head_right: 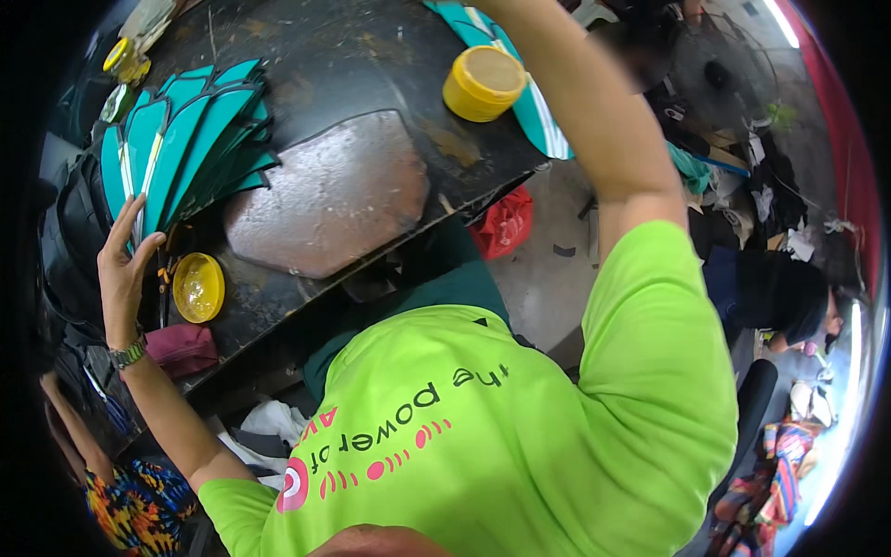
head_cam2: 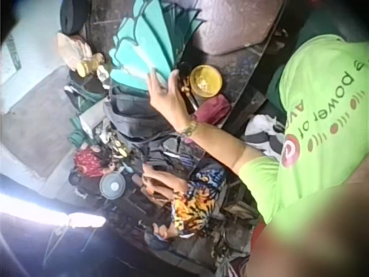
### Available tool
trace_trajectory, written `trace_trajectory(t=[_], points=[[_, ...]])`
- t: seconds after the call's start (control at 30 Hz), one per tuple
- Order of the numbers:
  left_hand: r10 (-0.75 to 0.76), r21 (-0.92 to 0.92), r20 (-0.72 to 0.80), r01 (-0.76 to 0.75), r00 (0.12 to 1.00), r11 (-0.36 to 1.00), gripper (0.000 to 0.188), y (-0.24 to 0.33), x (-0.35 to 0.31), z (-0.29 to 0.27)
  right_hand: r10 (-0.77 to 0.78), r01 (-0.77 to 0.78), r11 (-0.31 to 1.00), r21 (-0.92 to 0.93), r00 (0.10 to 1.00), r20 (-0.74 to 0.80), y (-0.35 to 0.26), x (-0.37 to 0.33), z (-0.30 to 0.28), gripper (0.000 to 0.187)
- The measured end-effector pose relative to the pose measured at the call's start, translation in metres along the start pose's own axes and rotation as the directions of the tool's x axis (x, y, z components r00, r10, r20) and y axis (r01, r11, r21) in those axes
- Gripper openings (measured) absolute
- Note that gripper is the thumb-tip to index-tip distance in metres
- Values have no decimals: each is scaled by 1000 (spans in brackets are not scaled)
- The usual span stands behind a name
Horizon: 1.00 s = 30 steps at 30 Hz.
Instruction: The person repeatedly picks teal fabric caps with white stripes from a pile on a table, presses them flat with both hands, and places them back on the pile. The person continues this cycle throughout the clip.
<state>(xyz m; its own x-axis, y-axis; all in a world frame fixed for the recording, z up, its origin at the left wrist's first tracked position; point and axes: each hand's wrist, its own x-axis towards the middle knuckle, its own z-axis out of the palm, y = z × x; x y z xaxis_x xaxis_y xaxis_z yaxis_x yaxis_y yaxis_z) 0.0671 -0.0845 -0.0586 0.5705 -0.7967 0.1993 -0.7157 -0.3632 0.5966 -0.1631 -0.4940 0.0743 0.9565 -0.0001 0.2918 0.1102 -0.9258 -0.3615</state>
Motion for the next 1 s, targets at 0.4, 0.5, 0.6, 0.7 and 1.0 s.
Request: trace_trajectory(t=[0.4,0.5,0.6,0.7,1.0], points=[[605,422,-482,-437,634,794,22,126,-62,58,232,-472,604,-642,875,-425,95,-208,80,52],[610,101,-243,-606,754,789,26,150,-68,134,296,-470,642,-606,881,-370,84,-200,62,53],[569,24,-95,-569,817,822,27,141,-70,172,-64,-252,738,-626,897,-437,70,-195,37,41],[554,14,-76,-554,829,832,27,126,-76,181,199,-444,675,-590,878,-435,52,-203,49,37],[295,-11,-98,-298,950,955,38,142,-74,151,387,-406,390,-827,887,-253,2,-225,69,43]])
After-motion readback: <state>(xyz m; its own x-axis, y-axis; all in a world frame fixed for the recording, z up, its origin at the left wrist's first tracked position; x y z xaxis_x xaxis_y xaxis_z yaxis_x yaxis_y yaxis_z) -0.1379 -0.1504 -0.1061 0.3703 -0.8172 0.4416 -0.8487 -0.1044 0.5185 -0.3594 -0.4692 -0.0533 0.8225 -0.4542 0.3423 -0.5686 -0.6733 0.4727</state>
